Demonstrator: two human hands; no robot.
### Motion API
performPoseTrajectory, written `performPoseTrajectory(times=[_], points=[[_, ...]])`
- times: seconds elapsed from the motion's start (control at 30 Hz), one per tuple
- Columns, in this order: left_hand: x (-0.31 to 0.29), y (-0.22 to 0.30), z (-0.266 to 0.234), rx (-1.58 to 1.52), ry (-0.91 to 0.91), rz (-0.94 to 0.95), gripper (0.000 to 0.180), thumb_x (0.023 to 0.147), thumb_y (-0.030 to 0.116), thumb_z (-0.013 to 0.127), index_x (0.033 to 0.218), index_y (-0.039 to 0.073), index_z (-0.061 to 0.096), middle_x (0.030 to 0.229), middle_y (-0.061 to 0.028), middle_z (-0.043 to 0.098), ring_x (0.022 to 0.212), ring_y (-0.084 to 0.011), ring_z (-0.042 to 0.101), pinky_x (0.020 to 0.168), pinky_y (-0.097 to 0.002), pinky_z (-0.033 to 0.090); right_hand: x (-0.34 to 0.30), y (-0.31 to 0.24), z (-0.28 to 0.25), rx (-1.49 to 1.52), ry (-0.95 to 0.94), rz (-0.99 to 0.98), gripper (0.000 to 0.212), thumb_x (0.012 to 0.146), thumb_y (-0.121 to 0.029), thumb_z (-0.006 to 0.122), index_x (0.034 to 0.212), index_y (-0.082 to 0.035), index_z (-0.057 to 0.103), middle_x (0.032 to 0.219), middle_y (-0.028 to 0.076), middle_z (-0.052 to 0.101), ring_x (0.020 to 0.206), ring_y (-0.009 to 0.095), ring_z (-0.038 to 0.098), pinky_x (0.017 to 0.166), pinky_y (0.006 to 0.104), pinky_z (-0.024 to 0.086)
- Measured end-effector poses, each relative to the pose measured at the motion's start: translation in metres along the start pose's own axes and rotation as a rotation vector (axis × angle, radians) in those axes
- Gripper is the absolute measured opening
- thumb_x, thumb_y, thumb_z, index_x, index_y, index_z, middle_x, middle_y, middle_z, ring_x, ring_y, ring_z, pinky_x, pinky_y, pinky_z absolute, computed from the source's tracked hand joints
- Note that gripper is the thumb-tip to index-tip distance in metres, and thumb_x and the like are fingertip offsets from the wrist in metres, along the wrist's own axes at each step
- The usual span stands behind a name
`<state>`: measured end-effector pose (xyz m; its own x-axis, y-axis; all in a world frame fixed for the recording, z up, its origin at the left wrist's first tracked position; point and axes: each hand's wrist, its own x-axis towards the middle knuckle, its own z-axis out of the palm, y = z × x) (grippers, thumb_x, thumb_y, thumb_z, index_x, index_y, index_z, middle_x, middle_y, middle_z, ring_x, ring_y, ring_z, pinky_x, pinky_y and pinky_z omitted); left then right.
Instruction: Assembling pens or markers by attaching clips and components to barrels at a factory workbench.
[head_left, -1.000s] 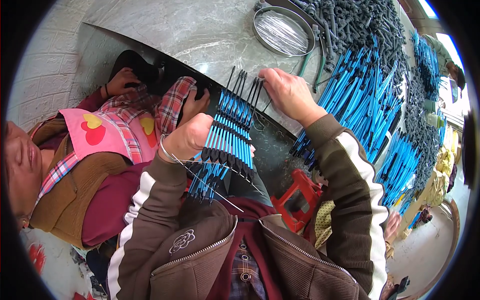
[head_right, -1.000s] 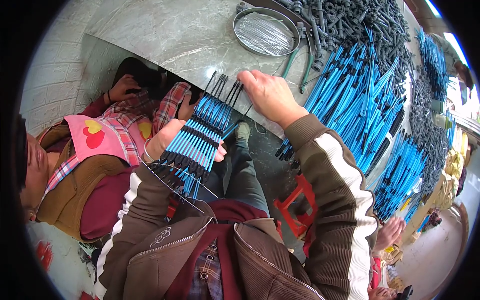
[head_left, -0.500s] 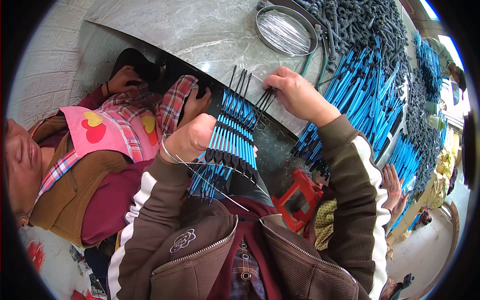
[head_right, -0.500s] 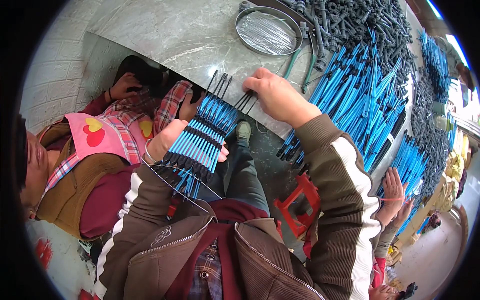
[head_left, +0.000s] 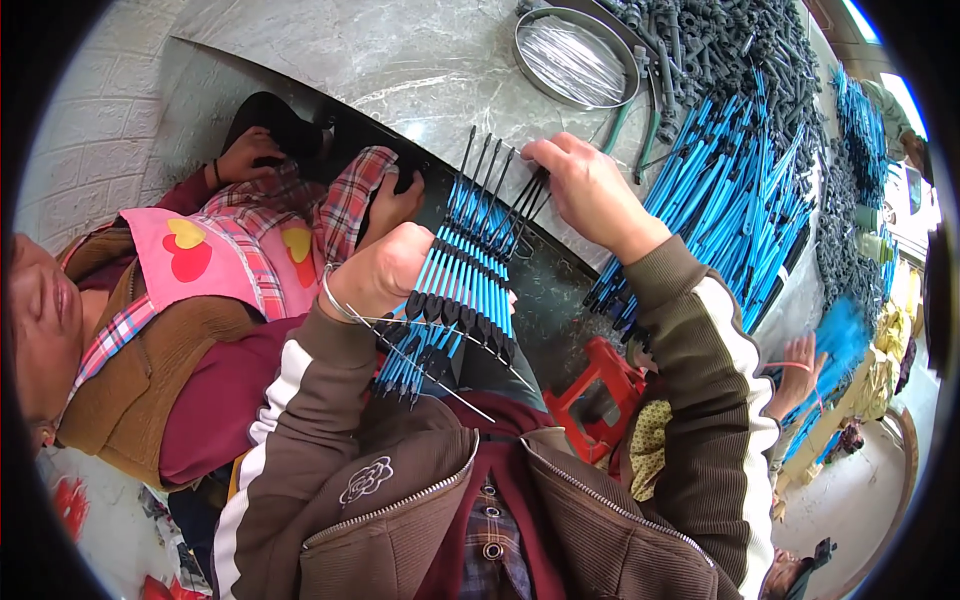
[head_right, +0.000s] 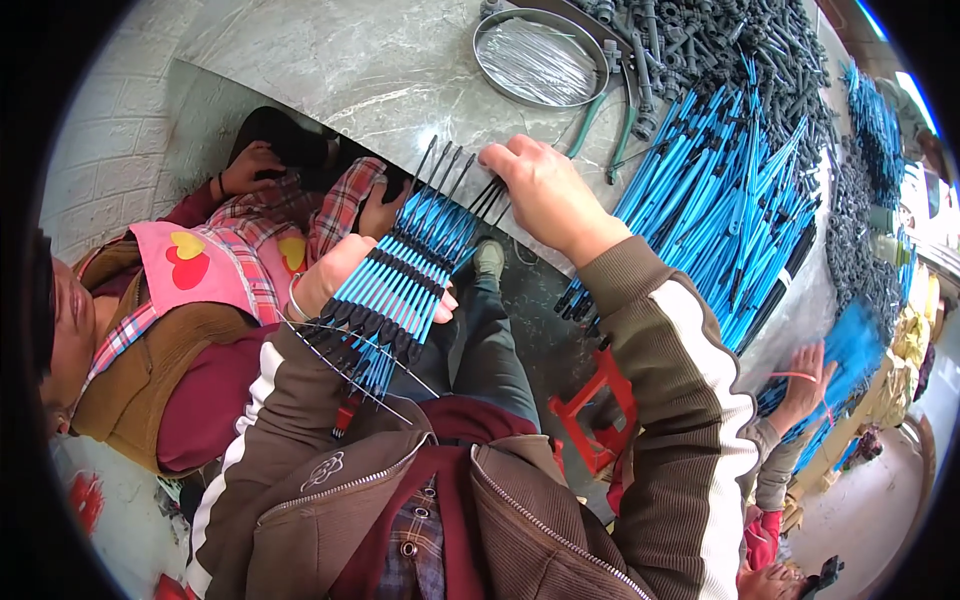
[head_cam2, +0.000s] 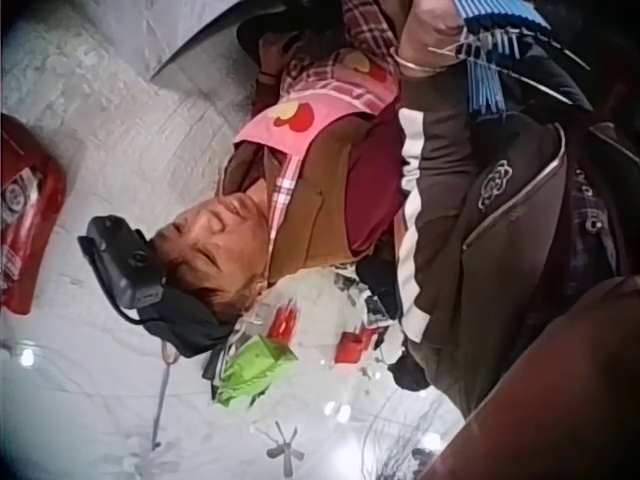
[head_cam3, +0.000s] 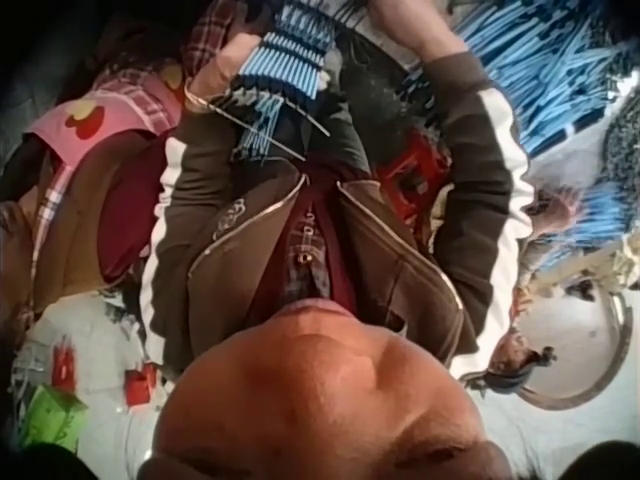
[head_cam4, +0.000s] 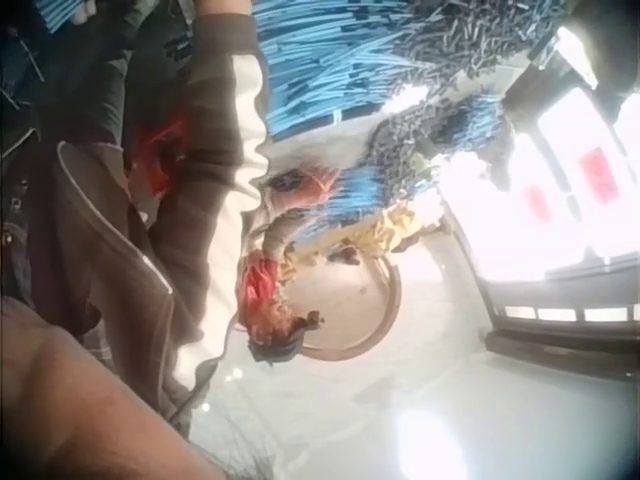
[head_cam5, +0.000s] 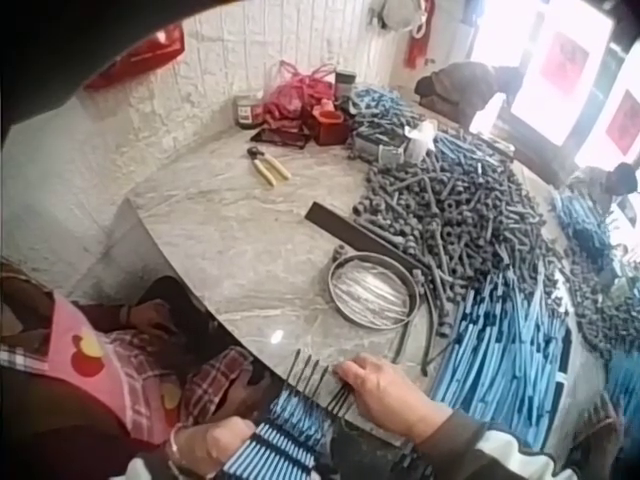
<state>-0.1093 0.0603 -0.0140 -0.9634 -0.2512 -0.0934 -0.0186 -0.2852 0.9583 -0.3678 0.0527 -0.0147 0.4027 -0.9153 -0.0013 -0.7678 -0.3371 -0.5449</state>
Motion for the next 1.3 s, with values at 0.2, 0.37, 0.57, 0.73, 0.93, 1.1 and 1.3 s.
performPoseTrajectory(times=[0.2, 0.37, 0.57, 0.73, 0.93, 1.1, 1.3], points=[[0.0, -0.006, -0.008, 0.23, -0.126, 0.095, 0.041, 0.09, 0.01, 0.035, 0.122, -0.017, 0.039, 0.121, -0.0311, 0.048, 0.114, -0.041, 0.048, 0.098, -0.0458, 0.039, 0.003, 0.001, 0.001, 0.006, -0.019, -0.002, 0.041, 0.072, 0.006, 0.048, 0.111, -0.005, 0.051, 0.089, 0.017, 0.056, 0.084, 0.036, 0.057, 0.072, 0.0418, 0.047], [-0.002, -0.041, -0.012, -0.273, -0.142, -0.177, 0.054, 0.091, 0.021, 0.023, 0.128, -0.017, 0.03, 0.131, -0.0366, 0.033, 0.126, -0.0469, 0.032, 0.106, -0.0521, 0.025, 0.012, 0.001, 0.001, 0.007, -0.055, -0.011, 0.05, 0.07, 0.007, 0.049, 0.118, -0.006, 0.047, 0.092, 0.018, 0.057, 0.086, 0.036, 0.057, 0.074, 0.0414, 0.047], [0.001, -0.025, -0.014, -0.528, -0.094, -0.325, 0.047, 0.094, 0.016, 0.025, 0.126, -0.018, 0.033, 0.127, -0.0372, 0.039, 0.122, -0.0462, 0.038, 0.103, -0.0506, 0.032, 0.019, 0.001, -0.001, -0.044, -0.081, -0.082, 0.048, 0.07, 0.007, 0.05, 0.116, -0.006, 0.05, 0.092, 0.016, 0.056, 0.085, 0.035, 0.057, 0.075, 0.0408, 0.047], [0.0, -0.008, -0.008, -0.039, -0.054, -0.01, 0.037, 0.09, 0.007, 0.046, 0.119, -0.016, 0.044, 0.114, -0.029, 0.055, 0.107, -0.0368, 0.056, 0.092, -0.0409, 0.048, 0.021, -0.001, -0.003, -0.047, -0.185, -0.116, 0.04, 0.07, 0.009, 0.05, 0.107, -0.005, 0.056, 0.097, 0.013, 0.054, 0.09, 0.032, 0.056, 0.078, 0.0387, 0.046], [0.007, 0.005, -0.003, 0.079, 0.023, 0.14, 0.035, 0.087, 0.009, 0.052, 0.114, -0.015, 0.049, 0.105, -0.0237, 0.061, 0.1, -0.0297, 0.061, 0.087, -0.0351, 0.051, 0.011, 0.001, -0.002, 0.006, -0.071, -0.08, 0.033, 0.068, 0.01, 0.05, 0.097, -0.003, 0.059, 0.094, 0.013, 0.055, 0.088, 0.032, 0.057, 0.077, 0.037, 0.047], [0.003, 0.004, 0.005, -0.263, 0.179, -0.021, 0.031, 0.086, 0.007, 0.055, 0.108, -0.014, 0.053, 0.099, -0.0209, 0.064, 0.095, -0.0259, 0.064, 0.085, -0.0323, 0.052, 0.01, 0.004, -0.002, 0.012, -0.047, -0.122, 0.032, 0.068, 0.011, 0.049, 0.095, -0.003, 0.059, 0.093, 0.013, 0.055, 0.087, 0.033, 0.057, 0.077, 0.0368, 0.048], [-0.001, -0.01, -0.001, -0.324, 0.148, -0.016, 0.03, 0.086, 0.006, 0.053, 0.107, -0.015, 0.053, 0.099, -0.0223, 0.064, 0.095, -0.0272, 0.064, 0.085, -0.0332, 0.052, 0.014, 0.001, -0.004, -0.012, -0.085, -0.099, 0.032, 0.068, 0.011, 0.049, 0.095, -0.003, 0.059, 0.094, 0.013, 0.055, 0.088, 0.033, 0.057, 0.077, 0.0367, 0.048]])
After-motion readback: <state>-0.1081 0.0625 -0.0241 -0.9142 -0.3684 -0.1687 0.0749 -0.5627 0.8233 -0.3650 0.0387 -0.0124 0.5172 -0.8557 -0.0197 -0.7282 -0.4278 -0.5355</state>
